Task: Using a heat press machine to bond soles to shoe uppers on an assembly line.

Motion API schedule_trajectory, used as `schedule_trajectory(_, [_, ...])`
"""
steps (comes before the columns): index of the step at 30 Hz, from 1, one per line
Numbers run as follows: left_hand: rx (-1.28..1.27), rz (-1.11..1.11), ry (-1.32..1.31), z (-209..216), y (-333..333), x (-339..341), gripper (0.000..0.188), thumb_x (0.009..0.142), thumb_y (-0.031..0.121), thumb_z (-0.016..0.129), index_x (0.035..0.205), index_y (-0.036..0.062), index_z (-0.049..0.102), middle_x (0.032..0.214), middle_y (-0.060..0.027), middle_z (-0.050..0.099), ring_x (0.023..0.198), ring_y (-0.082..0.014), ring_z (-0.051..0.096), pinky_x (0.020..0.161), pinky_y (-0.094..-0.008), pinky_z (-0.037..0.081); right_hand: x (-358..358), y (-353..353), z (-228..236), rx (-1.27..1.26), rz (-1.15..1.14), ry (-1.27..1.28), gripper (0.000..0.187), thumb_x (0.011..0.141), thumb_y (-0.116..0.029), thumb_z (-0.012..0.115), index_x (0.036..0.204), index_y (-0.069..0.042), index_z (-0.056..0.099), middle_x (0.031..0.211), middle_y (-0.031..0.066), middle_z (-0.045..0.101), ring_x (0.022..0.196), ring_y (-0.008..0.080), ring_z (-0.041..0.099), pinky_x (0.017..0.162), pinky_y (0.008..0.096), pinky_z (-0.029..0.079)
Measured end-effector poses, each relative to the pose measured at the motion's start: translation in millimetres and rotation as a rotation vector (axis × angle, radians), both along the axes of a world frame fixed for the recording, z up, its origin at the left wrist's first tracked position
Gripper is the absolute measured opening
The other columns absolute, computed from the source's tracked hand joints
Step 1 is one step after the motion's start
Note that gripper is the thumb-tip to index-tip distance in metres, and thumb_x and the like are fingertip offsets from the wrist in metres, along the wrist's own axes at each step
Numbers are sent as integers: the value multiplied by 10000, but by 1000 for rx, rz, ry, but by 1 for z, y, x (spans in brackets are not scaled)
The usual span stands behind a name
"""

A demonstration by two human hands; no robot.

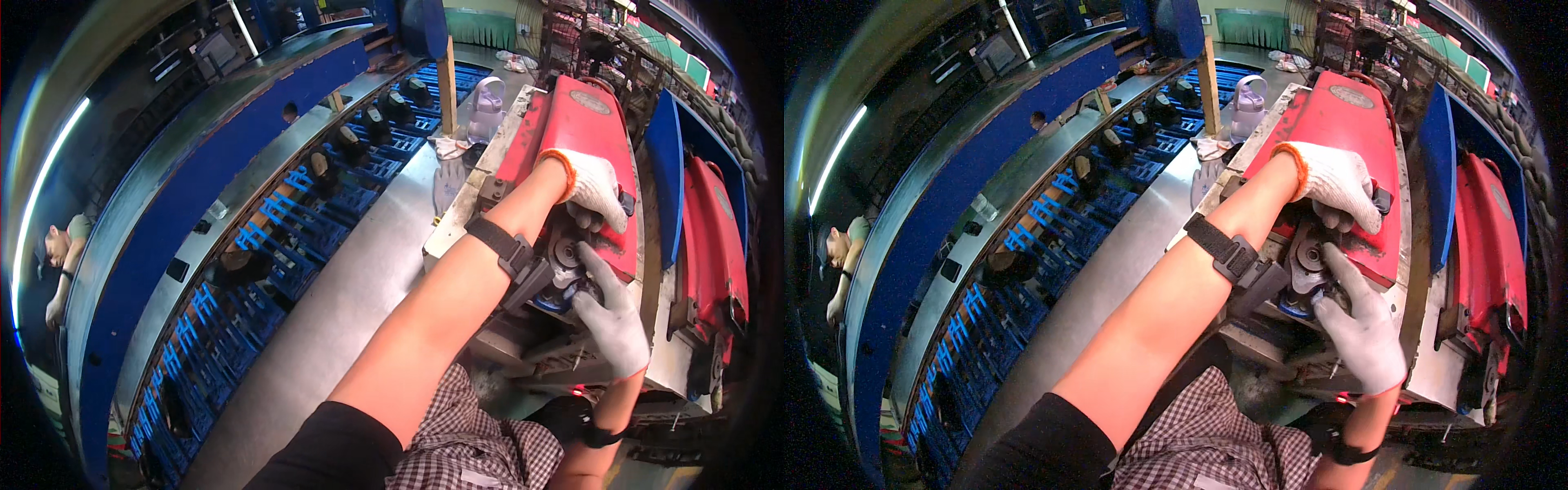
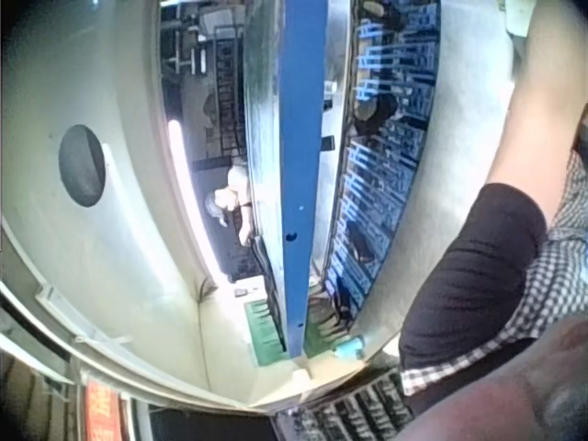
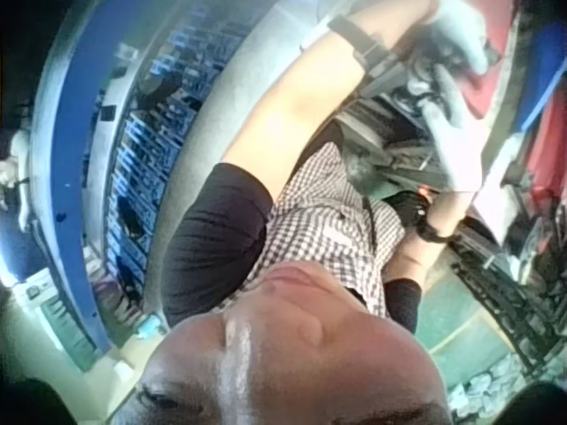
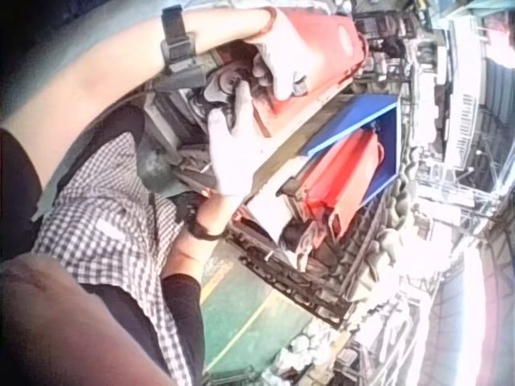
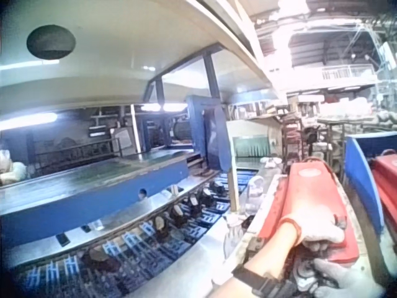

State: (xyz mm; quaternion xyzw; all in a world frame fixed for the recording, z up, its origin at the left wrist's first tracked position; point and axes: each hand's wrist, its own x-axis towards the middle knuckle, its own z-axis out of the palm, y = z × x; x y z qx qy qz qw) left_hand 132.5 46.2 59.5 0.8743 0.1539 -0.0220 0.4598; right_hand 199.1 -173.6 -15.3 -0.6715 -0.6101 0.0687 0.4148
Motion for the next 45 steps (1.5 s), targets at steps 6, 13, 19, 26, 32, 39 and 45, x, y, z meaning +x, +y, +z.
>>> schedule_trajectory(6, [149, -19, 38, 2, -5, -4, 435, 825, 469, 791, 833, 35, 763, 751, -56, 738, 610, -147, 659, 582, -302, 531, -11, -11, 2, -334, 192, 967, 561, 894, -120, 565, 1450, -55, 593, 757, 31, 616, 508, 82, 482, 453, 226, 360])
schedule_trajectory(13, [556, -37, -69, 1, -10, -15, 546, 854, 558, 677, 1005, 43, 780, 890, -143, 758, 841, -268, 721, 817, -403, 543, -109, 1, -20, -187, 134, 868, 754, 1018, -192, 574, 1652, -72, 183, 1293, 210, 631, 822, 219, 661, 748, 362, 574])
schedule_trajectory(19, [692, -74, -162, 42, -9, -11, 426, 822, 330, 677, 1104, 18, 740, 897, -207, 730, 848, -320, 715, 816, -411, 545, -88, 3, -6, -324, 438, 256, 663, 1041, -253, 579, 1630, -118, 308, 1265, 308, 669, 1127, 422, 699, 959, 437, 557])
schedule_trajectory(26, [1017, 175, -507, 106, 15, -24, 485, 828, 261, 708, 1280, 84, 717, 1184, -194, 734, 1124, -351, 698, 987, -420, 553, -13, 32, 35, 118, 263, -263, 353, 881, -13, 617, 1221, -68, 695, 1026, 184, 679, 980, 376, 665, 881, 460, 552])
schedule_trajectory(32, [1485, 327, -1184, 109, 31, -11, 411, 893, 281, 623, 1230, 54, 688, 1244, -199, 666, 1173, -386, 605, 1024, -501, 458, 52, 154, 41, -322, -202, -437, 805, 940, -545, 634, 1582, -112, 412, 1365, 339, 553, 1263, 487, 586, 1071, 516, 495])
schedule_trajectory(39, [1642, 424, -1061, 75, 12, -58, 549, 964, 247, 671, 1423, -20, 535, 1457, -189, 581, 1398, -334, 523, 1220, -483, 342, 71, 230, 15, -504, -277, -200, 1121, 759, -613, 742, 1643, -74, 311, 1540, 397, 399, 1403, 494, 500, 1158, 457, 438])
schedule_trajectory(45, [41, 657, -1121, -8, -15, -136, 615, 989, 218, 665, 1534, 10, 470, 1517, -193, 543, 1379, -317, 548, 1179, -427, 423, 84, 139, 46, -200, 19, 1158, 611, 877, -360, 668, 1391, -45, 566, 1232, 154, 710, 1068, 280, 722, 990, 460, 566])
